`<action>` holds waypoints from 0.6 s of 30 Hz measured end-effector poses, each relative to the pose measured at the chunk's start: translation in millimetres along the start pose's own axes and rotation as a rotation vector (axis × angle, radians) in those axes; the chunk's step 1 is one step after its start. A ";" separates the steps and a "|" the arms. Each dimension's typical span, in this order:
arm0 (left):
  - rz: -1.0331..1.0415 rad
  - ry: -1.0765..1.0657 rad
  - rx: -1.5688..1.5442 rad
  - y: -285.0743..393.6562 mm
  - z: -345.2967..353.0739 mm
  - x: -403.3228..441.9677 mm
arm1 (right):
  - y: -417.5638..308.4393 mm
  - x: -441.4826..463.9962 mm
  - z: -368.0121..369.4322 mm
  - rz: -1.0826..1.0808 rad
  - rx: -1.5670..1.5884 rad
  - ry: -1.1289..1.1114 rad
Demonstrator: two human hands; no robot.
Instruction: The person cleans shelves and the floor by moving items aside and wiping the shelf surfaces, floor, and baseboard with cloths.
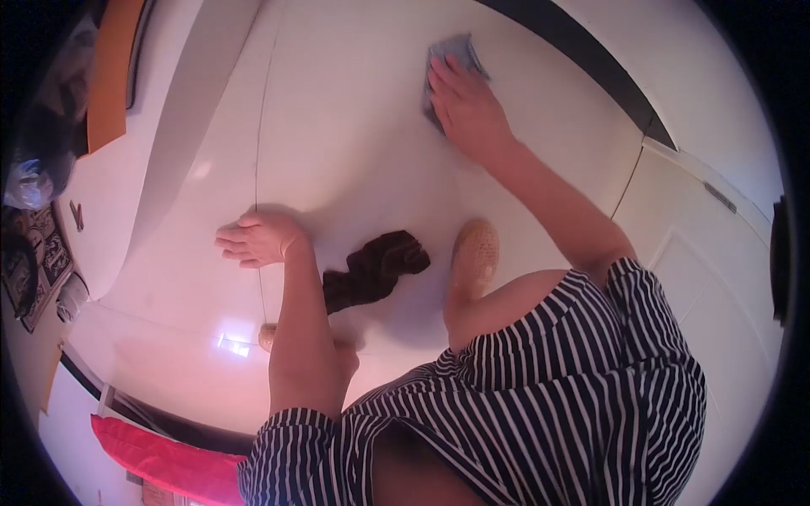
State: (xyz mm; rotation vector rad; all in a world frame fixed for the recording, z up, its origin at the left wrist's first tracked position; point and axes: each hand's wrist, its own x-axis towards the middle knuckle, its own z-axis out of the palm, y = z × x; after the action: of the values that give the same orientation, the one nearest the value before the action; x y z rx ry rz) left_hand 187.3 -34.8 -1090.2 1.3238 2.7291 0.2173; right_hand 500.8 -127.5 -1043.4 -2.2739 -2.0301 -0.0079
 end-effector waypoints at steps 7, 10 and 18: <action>0.006 0.026 0.057 -7.3 8.1 2.1 | 32.0 71.1 28.1 0.039 0.123 0.164; -0.013 0.004 0.059 -3.1 1.5 -1.6 | -18.3 -6.4 5.5 0.031 0.049 0.006; -0.030 -0.008 0.064 -3.8 4.1 0.9 | 5.3 94.2 31.5 -0.010 0.004 0.191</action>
State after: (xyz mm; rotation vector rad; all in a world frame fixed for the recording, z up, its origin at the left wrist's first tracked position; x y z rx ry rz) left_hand 184.4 -36.1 -1094.9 1.2953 2.7694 0.1234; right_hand 515.0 -32.4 -1068.9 -2.1680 -1.9422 -0.2139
